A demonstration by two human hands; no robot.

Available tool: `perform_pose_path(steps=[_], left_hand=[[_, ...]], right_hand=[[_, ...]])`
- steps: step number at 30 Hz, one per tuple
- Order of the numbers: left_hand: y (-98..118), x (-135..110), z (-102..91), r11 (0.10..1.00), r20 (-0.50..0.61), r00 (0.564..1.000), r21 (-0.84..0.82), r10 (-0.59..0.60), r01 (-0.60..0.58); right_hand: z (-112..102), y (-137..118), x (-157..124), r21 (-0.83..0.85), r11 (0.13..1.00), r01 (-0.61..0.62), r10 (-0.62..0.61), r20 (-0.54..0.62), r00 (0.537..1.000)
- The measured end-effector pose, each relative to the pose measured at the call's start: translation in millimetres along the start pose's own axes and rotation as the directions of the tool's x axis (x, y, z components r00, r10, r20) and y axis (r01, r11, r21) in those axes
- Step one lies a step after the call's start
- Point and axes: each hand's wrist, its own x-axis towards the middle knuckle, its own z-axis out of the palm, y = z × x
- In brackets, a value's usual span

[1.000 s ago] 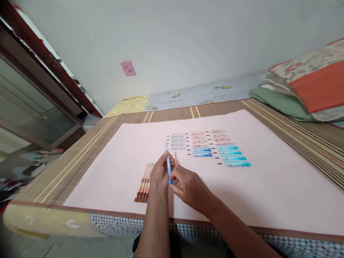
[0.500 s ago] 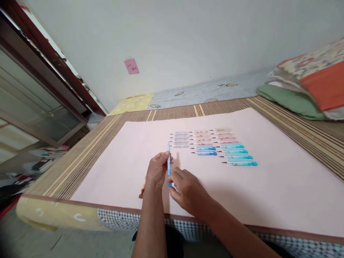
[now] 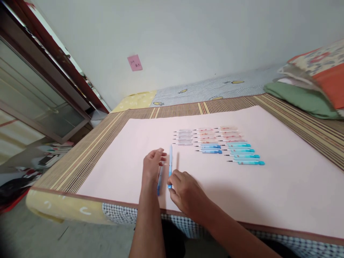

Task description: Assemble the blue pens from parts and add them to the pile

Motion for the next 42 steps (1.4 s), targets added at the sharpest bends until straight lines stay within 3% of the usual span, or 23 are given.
perform_pose_path(steps=[4,8,14,25,42], left_hand=[[8.5,6.2,-26.5,0.980,-0.213,0.977,-0.195,0.007,-0.050],[11.4,8.8,-46.0,0.941,-0.287,0.957,-0.332,-0.039,-0.061],[11.8,10.3,-56.5,0.915,-0.279,0.958,-0.399,-0.060,-0.059],[13.6,11.7,-71.3,0.902,-0.274,0.958,-0.430,-0.081,-0.047],[16.3,8.6,-68.8,0.902,-0.244,0.965,-0.432,-0.096,-0.020]], right_hand=[[13.4,-3.7,-3.3,0.026,0.999,-0.034,0.032,0.064,0.997],[27.3,-4.4,-5.3,0.029,0.999,-0.045,0.042,0.106,0.994],[38.0,-4.1,-5.4,0.003,0.998,-0.066,0.065,0.123,0.990],[37.1,-8.5,-2.6,0.007,0.998,-0.063,0.061,0.171,0.983],[36.8,-7.7,-2.3,0.072,0.996,-0.051,0.032,0.236,0.971]])
